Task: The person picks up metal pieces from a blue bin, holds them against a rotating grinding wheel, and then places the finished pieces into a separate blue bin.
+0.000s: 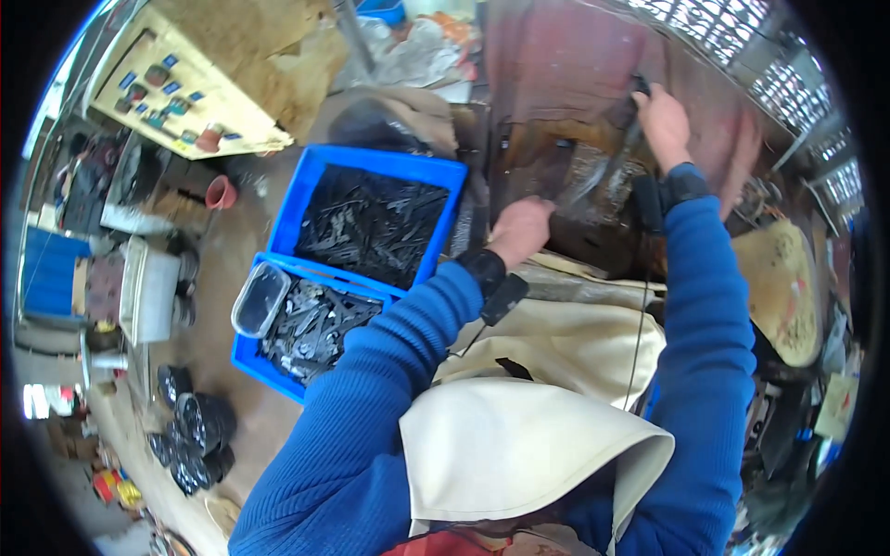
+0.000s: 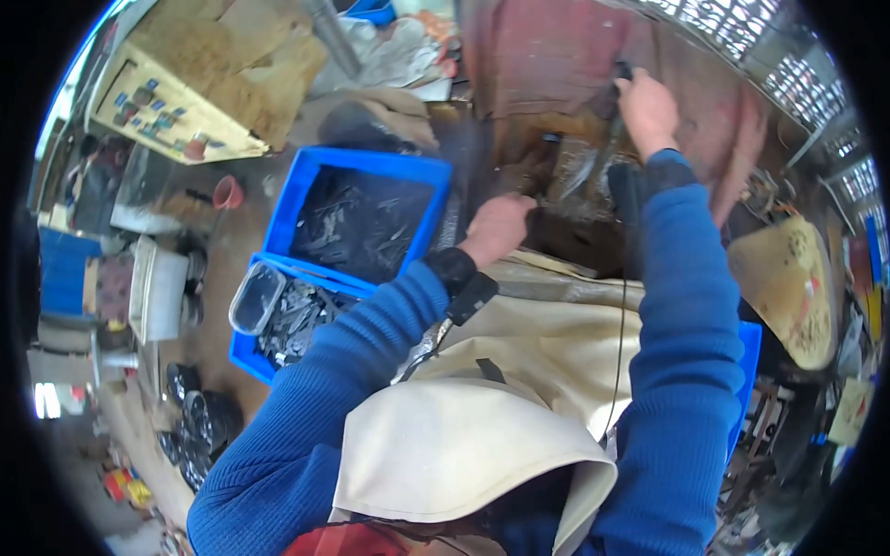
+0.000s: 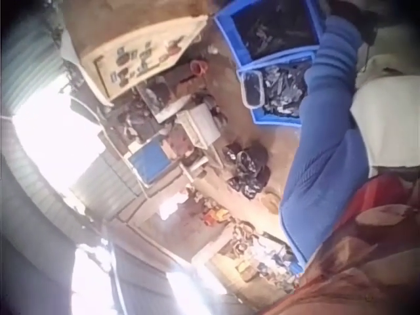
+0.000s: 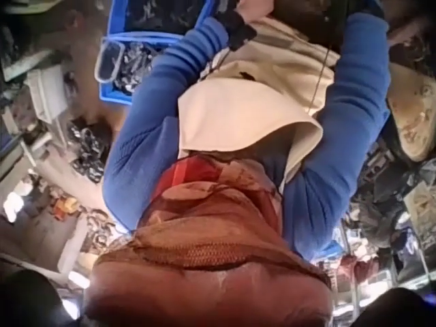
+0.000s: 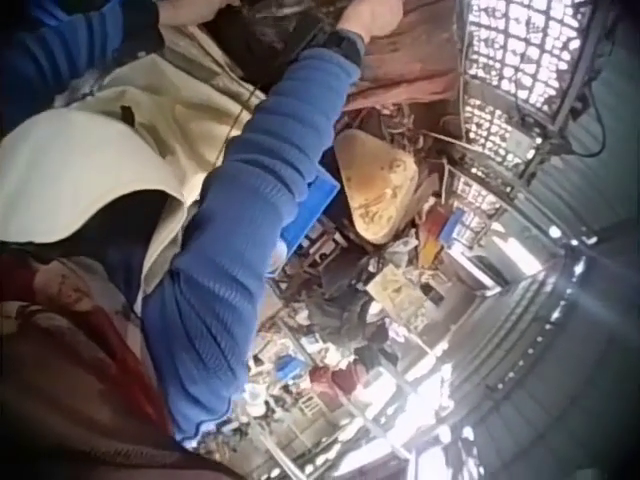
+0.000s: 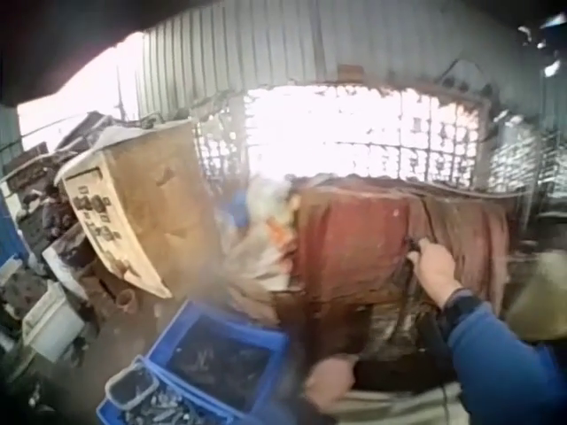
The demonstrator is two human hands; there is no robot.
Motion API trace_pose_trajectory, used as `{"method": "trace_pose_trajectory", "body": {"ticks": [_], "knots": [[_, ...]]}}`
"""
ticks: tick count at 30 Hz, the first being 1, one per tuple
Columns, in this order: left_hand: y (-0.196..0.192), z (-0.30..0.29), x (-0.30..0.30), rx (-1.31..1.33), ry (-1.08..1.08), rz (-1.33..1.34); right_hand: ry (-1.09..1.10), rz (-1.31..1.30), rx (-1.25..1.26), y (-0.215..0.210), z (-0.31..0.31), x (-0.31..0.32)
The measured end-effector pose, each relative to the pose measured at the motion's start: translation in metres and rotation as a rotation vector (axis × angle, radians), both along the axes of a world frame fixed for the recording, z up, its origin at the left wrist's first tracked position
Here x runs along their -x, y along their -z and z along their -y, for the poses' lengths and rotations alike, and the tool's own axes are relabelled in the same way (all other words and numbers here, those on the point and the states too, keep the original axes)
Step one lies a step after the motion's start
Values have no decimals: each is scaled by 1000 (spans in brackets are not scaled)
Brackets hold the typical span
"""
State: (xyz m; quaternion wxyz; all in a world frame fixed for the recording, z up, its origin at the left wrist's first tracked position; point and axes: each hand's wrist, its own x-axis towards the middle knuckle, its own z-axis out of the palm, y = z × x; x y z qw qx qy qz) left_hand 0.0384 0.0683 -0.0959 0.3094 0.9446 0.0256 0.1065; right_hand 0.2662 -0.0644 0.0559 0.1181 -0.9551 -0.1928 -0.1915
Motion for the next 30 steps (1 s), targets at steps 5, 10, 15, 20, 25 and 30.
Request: {"method": "trace_pose_trajectory", "body": {"ticks": [5, 10, 15, 20, 25, 30], "knots": [[7, -3, -4, 88, -4, 250, -3, 28, -147, -4, 41, 74], [-6, -8, -18, 194, -20, 355, -125, -141, -413, 8, 86, 189], [-13, 0, -43, -181, 85, 327, -145, -162, -458, 53, 122, 264], [10, -1, -53, -367, 251, 116, -166, -211, -402, 77, 142, 302], [26, -2, -61, -466, 331, 54, -191, -279, -321, 83, 148, 313], [35, 10, -71, -517, 311, -135, -187, -515, -429, 70, 155, 302]]}}
